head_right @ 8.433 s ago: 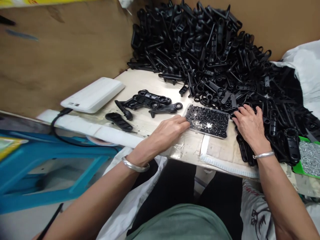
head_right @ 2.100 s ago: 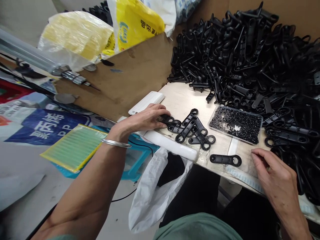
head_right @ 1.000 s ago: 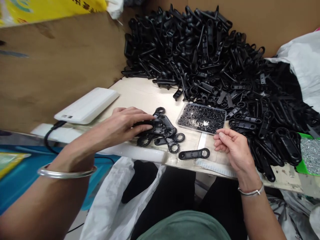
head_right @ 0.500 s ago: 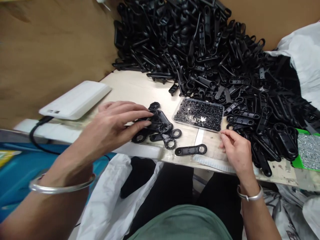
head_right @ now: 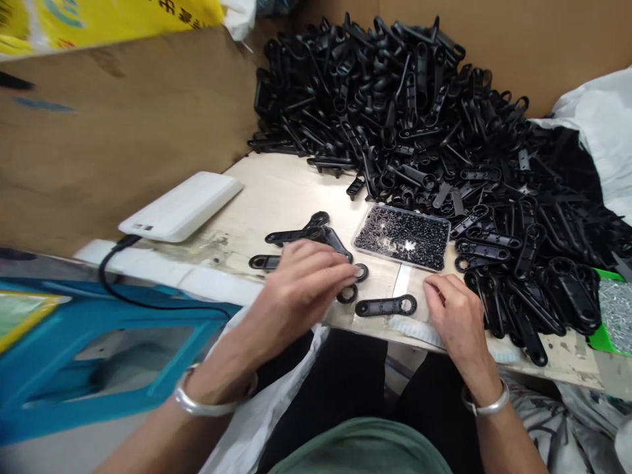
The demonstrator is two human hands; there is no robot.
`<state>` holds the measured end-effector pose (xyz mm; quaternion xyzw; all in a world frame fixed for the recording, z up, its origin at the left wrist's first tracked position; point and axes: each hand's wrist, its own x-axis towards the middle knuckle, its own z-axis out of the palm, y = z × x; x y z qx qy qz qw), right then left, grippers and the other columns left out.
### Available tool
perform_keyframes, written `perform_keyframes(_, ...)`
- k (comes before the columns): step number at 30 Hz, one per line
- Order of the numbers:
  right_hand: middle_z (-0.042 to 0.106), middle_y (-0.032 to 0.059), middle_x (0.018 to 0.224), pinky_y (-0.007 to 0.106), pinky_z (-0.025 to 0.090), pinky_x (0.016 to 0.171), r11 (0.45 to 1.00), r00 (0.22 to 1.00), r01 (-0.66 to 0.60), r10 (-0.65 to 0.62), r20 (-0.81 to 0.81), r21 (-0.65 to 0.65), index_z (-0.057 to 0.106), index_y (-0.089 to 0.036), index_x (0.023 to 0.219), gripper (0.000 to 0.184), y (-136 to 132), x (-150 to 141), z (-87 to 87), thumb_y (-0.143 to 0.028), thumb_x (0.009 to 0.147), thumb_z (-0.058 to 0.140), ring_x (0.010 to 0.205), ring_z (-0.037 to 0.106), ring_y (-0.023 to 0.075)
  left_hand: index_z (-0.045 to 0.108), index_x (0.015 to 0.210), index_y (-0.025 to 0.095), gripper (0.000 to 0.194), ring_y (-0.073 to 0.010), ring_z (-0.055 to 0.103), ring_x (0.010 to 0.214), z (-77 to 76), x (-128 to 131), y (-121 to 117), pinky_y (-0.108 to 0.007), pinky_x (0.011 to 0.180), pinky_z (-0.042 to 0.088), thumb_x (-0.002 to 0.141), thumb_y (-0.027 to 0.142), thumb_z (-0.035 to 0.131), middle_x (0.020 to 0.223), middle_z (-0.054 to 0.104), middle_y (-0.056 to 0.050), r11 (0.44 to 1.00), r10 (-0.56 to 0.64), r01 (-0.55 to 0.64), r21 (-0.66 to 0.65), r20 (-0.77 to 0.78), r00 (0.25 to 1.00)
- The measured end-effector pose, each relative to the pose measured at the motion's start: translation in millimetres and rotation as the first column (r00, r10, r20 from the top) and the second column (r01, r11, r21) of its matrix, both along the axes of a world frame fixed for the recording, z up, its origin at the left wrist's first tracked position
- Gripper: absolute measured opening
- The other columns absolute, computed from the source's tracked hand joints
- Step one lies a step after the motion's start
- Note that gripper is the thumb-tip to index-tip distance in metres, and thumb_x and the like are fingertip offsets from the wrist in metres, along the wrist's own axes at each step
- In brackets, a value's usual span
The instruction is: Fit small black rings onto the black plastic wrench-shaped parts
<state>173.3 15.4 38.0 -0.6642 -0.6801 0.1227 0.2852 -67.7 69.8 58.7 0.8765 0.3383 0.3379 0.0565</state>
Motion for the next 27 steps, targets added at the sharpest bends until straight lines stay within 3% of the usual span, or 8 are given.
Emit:
perform_keyframes(3, 0.065, 0.0013, 0.068, 0.025, 0.044, 0.054, 0.974, 0.911, -0.11, 0.021, -0.411, -0.195, 0.072, -0.019, 0.085, 0.021, -3, -4, 14.6, -0.037, 0.086, 0.061, 0.058, 0.057, 0.0149, 0.062, 0.102, 0.016, 0.015, -0.0179, 0.056, 0.086, -7.3, 27, -19, -0.035, 0.08, 0.043, 0.093, 0.012, 0.051, 0.093, 0.069, -0.006, 0.992, -0.125, 0.127, -0.003, 0.128, 0.984)
perform_keyframes(5, 0.057, -0.0014, 0.056, 0.023, 0.038, 0.045, 0.922, 0.819, -0.219, -0.004, -0.574, -0.318, 0.071, -0.017, 0.078, 0.027, -5, -9, 22.1, -0.043, 0.084, 0.064, 0.048, 0.048, 0.0113, 0.061, 0.105, 0.015, 0.017, -0.017, 0.056, 0.085, -13.9, 41, -27, -0.032, 0.078, 0.046, 0.093, 0.011, 0.05, 0.092, 0.068, -0.006, 0.984, -0.169, 0.179, -0.025, 0.219, 0.961)
perform_keyframes(9, 0.058, -0.0003, 0.059, 0.021, 0.037, 0.045, 0.863, 0.7, -0.324, -0.059, -0.712, -0.389, 0.067, -0.016, 0.072, 0.034, -7, -18, 25.6, -0.048, 0.082, 0.067, 0.047, 0.047, 0.009, 0.063, 0.098, 0.016, 0.017, -0.0142, 0.057, 0.079, -23.1, 52, -33, -0.027, 0.073, 0.05, 0.092, 0.007, 0.05, 0.083, 0.067, -0.004, 0.977, -0.169, 0.204, -0.065, 0.352, 0.921)
perform_keyframes(12, 0.06, 0.0003, 0.061, 0.022, 0.039, 0.047, 0.842, 0.714, -0.367, -0.017, -0.7, -0.394, 0.068, -0.016, 0.073, 0.032, -6, -17, 25.1, -0.045, 0.086, 0.063, 0.05, 0.051, 0.0104, 0.062, 0.095, 0.017, 0.015, -0.013, 0.06, 0.076, -24.3, 49, -35, -0.025, 0.071, 0.052, 0.091, 0.007, 0.051, 0.082, 0.067, -0.003, 0.981, -0.142, 0.183, -0.064, 0.405, 0.903)
perform_keyframes(15, 0.063, 0.0009, 0.066, 0.025, 0.044, 0.056, 0.911, 0.863, -0.263, 0.076, -0.499, -0.317, 0.071, -0.019, 0.081, 0.027, 2, -6, 28.5, -0.04, 0.09, 0.057, 0.056, 0.056, 0.0136, 0.059, 0.094, 0.016, 0.015, -0.0131, 0.061, 0.073, -25.3, 45, -41, -0.025, 0.069, 0.052, 0.091, 0.005, 0.05, 0.08, 0.067, -0.003, 0.993, -0.083, 0.109, -0.041, 0.401, 0.912)
perform_keyframes(18, 0.069, 0.0038, 0.082, 0.031, 0.047, 0.07, 0.992, 0.998, -0.063, 0.062, -0.016, -0.11, 0.072, -0.021, 0.095, 0.022, 17, 10, 34.1, -0.031, 0.092, 0.053, 0.07, 0.062, 0.0187, 0.059, 0.092, 0.014, 0.017, -0.0162, 0.061, 0.075, -30.3, 44, -50, -0.03, 0.07, 0.051, 0.092, 0.004, 0.045, 0.082, 0.069, -0.006, 0.999, -0.048, 0.047, 0.01, 0.277, 0.96)
perform_keyframes(22, 0.067, 0.0049, 0.099, 0.03, 0.043, 0.069, 0.988, 0.867, -0.023, 0.094, 0.489, -0.15, 0.072, -0.023, 0.099, 0.022, 38, 20, 38.5, -0.022, 0.094, 0.05, 0.084, 0.063, 0.0207, 0.059, 0.09, 0.013, 0.026, -0.0201, 0.064, 0.084, -39.9, 47, -54, -0.036, 0.076, 0.052, 0.094, 0.005, 0.035, 0.091, 0.07, -0.009, 0.998, -0.041, 0.035, 0.054, 0.114, 0.993)
perform_keyframes(27, 0.063, 0.0037, 0.095, 0.028, 0.034, 0.059, 0.957, 0.729, 0.019, 0.185, 0.659, -0.289, 0.07, -0.024, 0.094, 0.019, 54, 11, 40.0, -0.024, 0.095, 0.052, 0.083, 0.061, 0.0191, 0.058, 0.091, 0.012, 0.026, -0.0206, 0.064, 0.091, -42.7, 50, -48, -0.036, 0.083, 0.054, 0.094, 0.004, 0.033, 0.095, 0.069, -0.01, 0.994, -0.111, 0.11, 0.021, 0.102, 0.988)
